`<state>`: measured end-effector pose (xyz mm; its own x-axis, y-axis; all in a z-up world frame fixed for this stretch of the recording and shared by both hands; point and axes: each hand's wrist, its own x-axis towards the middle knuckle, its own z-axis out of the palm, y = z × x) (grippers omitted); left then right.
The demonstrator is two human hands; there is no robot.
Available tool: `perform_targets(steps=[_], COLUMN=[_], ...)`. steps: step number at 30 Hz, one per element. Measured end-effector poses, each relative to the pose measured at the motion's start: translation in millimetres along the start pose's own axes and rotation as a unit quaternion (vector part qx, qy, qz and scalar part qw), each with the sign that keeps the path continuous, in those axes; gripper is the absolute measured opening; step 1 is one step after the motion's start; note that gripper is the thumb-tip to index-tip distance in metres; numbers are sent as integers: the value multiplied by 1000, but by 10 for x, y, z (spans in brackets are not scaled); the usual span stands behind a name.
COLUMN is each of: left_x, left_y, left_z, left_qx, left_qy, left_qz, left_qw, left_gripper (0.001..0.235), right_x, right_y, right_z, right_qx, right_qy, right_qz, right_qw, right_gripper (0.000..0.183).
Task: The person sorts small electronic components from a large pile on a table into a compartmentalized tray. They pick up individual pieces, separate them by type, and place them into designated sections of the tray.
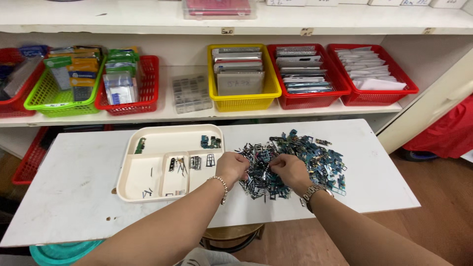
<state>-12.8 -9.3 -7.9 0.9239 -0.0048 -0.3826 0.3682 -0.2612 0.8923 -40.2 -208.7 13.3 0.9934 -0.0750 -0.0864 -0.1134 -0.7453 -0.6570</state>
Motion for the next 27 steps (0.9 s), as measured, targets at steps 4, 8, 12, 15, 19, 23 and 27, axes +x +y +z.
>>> perform_targets(steps=[4, 8, 12, 15, 19, 23, 27], left_x=[-15, -41, -84, -148, -189, -220, -245], left_y=[-22, -98, -152, -178, -126, -63, -32], left_z=[148, 200, 230, 237, 276, 274, 301], left_qx=[76, 184, 259, 229, 232, 258, 290], left_qy=[21, 30, 37, 41, 61, 65, 72], left_qz=[-15, 22, 53, 59, 56, 62, 50], left_qw=[997, 982, 964, 971, 969, 962, 953], left_gripper=[17, 25, 31, 33, 33, 27, 21], right_x=[-83, -243, -225, -118, -31, -86, -166], right_y=[-11, -189, -265, -243, -171, -173, -244], right_z=[21, 43, 20, 23, -51, -117, -100], right_qx=[-6, -83, -122, -126, -74, -54, -120], right_qy=[-42, -19, -43, -20, -39, -44, -62], right_qz=[-47, -133, -130, -154, -108, -192, -291], right_qw=[998, 987, 983, 980, 991, 979, 947], right_gripper=[28, 47, 36, 20, 19, 26, 34])
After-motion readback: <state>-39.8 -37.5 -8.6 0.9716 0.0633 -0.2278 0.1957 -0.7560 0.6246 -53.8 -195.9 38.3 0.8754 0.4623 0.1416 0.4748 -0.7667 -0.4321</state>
